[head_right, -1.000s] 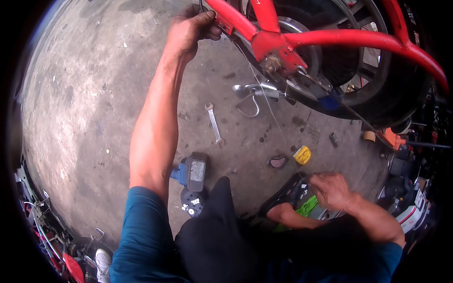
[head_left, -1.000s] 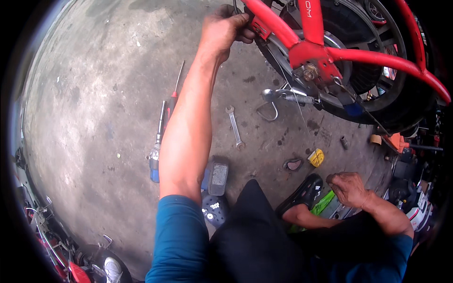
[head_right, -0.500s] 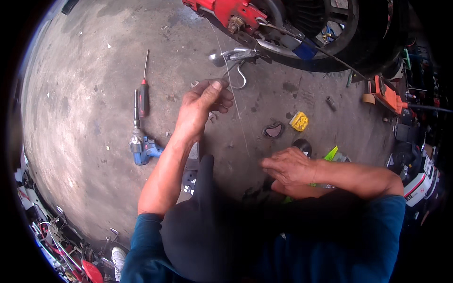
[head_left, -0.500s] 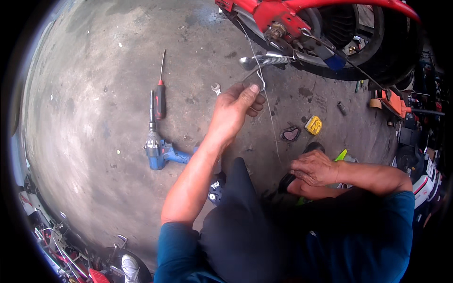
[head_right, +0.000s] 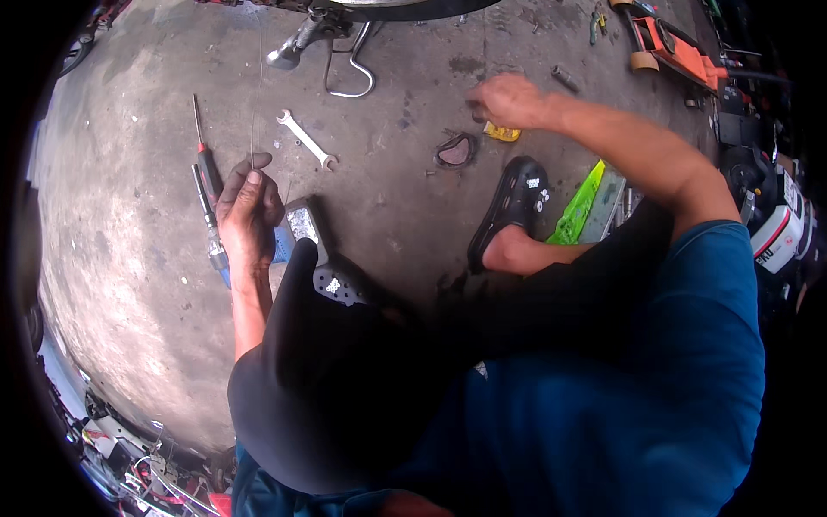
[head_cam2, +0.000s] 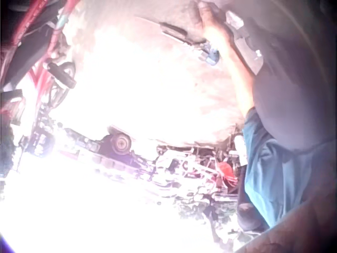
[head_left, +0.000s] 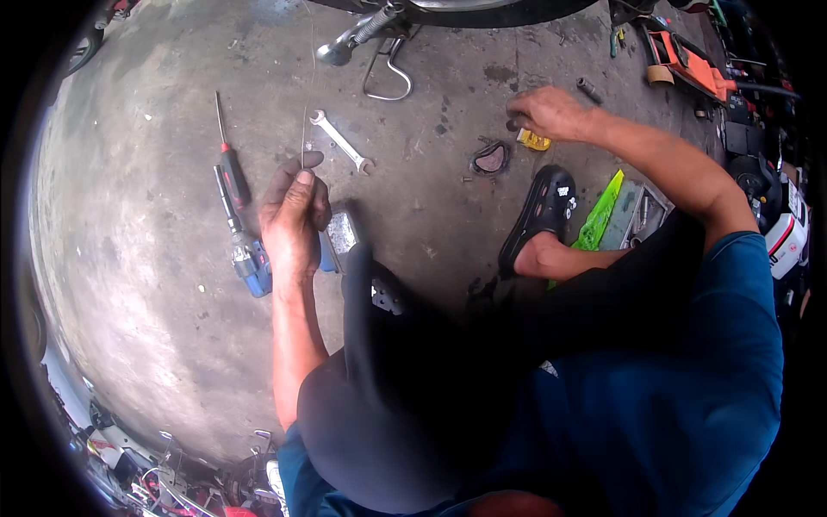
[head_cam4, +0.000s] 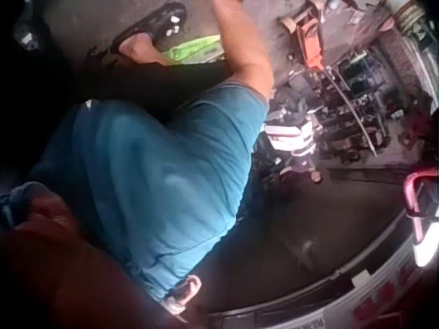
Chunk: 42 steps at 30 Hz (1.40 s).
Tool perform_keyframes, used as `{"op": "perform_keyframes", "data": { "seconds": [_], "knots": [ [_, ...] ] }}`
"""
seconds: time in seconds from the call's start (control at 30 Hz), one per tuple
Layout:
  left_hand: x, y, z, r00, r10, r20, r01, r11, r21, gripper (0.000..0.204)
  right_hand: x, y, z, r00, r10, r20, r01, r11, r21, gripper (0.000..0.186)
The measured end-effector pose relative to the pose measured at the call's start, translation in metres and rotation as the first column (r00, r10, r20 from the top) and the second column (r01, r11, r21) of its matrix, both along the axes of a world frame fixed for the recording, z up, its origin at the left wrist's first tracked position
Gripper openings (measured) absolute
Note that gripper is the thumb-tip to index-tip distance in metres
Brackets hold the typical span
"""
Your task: The person unfastens the rear wheel components of an electric bicycle using an impact wrench, threads a wire through a spring by hand, and installs the spring and kickstand assembly onto the bicycle frame using a screwdriver and hands.
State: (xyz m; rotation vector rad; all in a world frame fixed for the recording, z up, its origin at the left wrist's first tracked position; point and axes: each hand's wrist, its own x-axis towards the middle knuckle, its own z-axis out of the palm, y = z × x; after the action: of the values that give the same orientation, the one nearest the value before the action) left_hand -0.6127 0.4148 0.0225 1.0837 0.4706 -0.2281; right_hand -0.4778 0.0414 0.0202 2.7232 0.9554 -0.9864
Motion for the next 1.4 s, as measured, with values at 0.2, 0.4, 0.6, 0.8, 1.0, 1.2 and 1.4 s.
{"op": "perform_keyframes", "data": {
  "seconds": [0.2, 0.4, 0.6, 0.8, 1.0, 1.2, 1.4],
  "knots": [
    [-0.026, 0.007, -0.007, 0.998, 0.063, 0.014, -0.061, 0.992, -0.110, 0.033, 0.014, 0.018, 0.004, 0.981, -0.189, 0.047, 0.187, 0.981, 0.049, 0.031],
    [-0.030, -0.004, -0.015, 0.997, 0.071, -0.018, -0.069, 0.992, 0.101, 0.029, -0.046, 0.007, -0.049, 0.998, 0.059, 0.021, -0.062, 0.952, 0.300, 0.026],
    [-0.041, -0.004, -0.008, 0.998, -0.056, -0.008, 0.056, 0.963, 0.264, 0.026, -0.059, -0.018, -0.040, 0.956, 0.221, 0.194, -0.278, 0.893, 0.354, 0.018],
    [-0.033, -0.018, -0.013, 0.963, -0.265, 0.041, 0.165, 0.706, 0.689, 0.029, -0.062, -0.041, -0.020, 0.956, 0.290, 0.044, -0.293, 0.932, 0.212, 0.015],
    [-0.034, -0.030, -0.002, 0.951, -0.280, -0.128, 0.308, 0.867, 0.392, 0.020, -0.068, -0.010, -0.053, 0.982, -0.105, 0.154, 0.063, 0.964, 0.260, 0.022],
    [-0.027, -0.014, -0.003, 0.743, -0.637, 0.203, 0.016, 0.321, 0.947, 0.020, -0.055, 0.010, -0.065, 0.991, -0.018, 0.131, -0.003, 0.987, 0.161, 0.026],
    [-0.031, 0.004, -0.011, 0.972, 0.228, -0.060, -0.229, 0.973, -0.010, 0.022, -0.039, 0.104, -0.031, 0.473, -0.444, -0.761, 0.873, 0.355, 0.335, 0.021]
  ]
}}
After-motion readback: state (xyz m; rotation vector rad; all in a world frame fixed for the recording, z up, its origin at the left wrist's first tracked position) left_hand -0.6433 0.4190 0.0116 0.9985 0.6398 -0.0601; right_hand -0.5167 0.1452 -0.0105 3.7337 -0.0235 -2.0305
